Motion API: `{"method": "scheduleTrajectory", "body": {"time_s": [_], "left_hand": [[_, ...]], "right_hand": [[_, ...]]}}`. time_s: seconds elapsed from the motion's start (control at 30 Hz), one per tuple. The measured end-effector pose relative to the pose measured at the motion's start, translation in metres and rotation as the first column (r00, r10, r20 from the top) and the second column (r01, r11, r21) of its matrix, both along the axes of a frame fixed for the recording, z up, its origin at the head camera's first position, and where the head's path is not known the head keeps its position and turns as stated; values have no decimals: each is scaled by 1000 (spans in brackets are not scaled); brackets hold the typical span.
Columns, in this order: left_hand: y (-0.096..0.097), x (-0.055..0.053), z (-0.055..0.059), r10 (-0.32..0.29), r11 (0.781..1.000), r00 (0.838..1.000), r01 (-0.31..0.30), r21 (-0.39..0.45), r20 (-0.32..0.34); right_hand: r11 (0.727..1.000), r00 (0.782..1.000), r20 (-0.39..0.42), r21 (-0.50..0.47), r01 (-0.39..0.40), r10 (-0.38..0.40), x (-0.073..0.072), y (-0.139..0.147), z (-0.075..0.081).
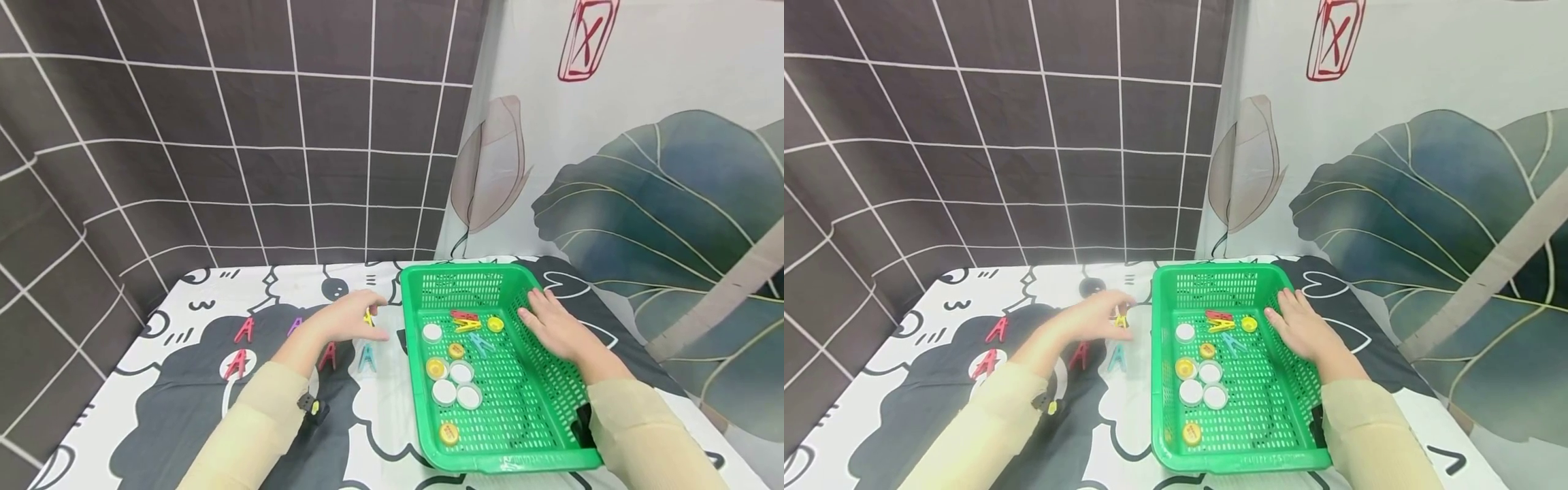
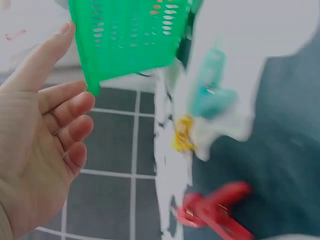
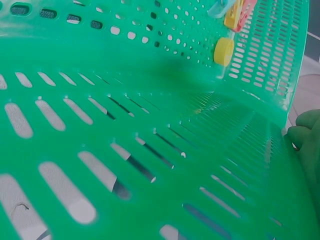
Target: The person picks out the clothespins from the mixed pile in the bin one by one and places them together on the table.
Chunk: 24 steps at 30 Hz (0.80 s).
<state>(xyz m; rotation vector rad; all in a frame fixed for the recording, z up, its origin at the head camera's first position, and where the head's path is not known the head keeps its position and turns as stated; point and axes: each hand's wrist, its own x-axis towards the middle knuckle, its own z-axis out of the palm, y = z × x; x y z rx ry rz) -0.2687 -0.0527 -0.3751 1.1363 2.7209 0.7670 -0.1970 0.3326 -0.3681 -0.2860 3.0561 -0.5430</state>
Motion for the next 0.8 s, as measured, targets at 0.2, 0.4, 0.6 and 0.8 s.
{"method": "scheduleTrajectory", "body": {"time_s": [0.2, 0.4, 0.6, 0.8], "left_hand": [[28, -7, 24, -20, 998, 1000, 20, 57, 5], [65, -9, 54, 63, 992, 997, -68, 102, 54], [101, -6, 69, 118, 975, 989, -134, 178, 93], [124, -1, 74, 146, 956, 980, -175, 237, 134]], "right_hand": [[1000, 1000, 0, 3, 2, -2, 0, 0, -1], [1000, 1000, -15, 15, 5, -5, 1, 1, 0], [1000, 1000, -13, 10, 7, -7, 1, 2, 1], [1000, 1000, -9, 3, 7, -7, 1, 1, -1]]}}
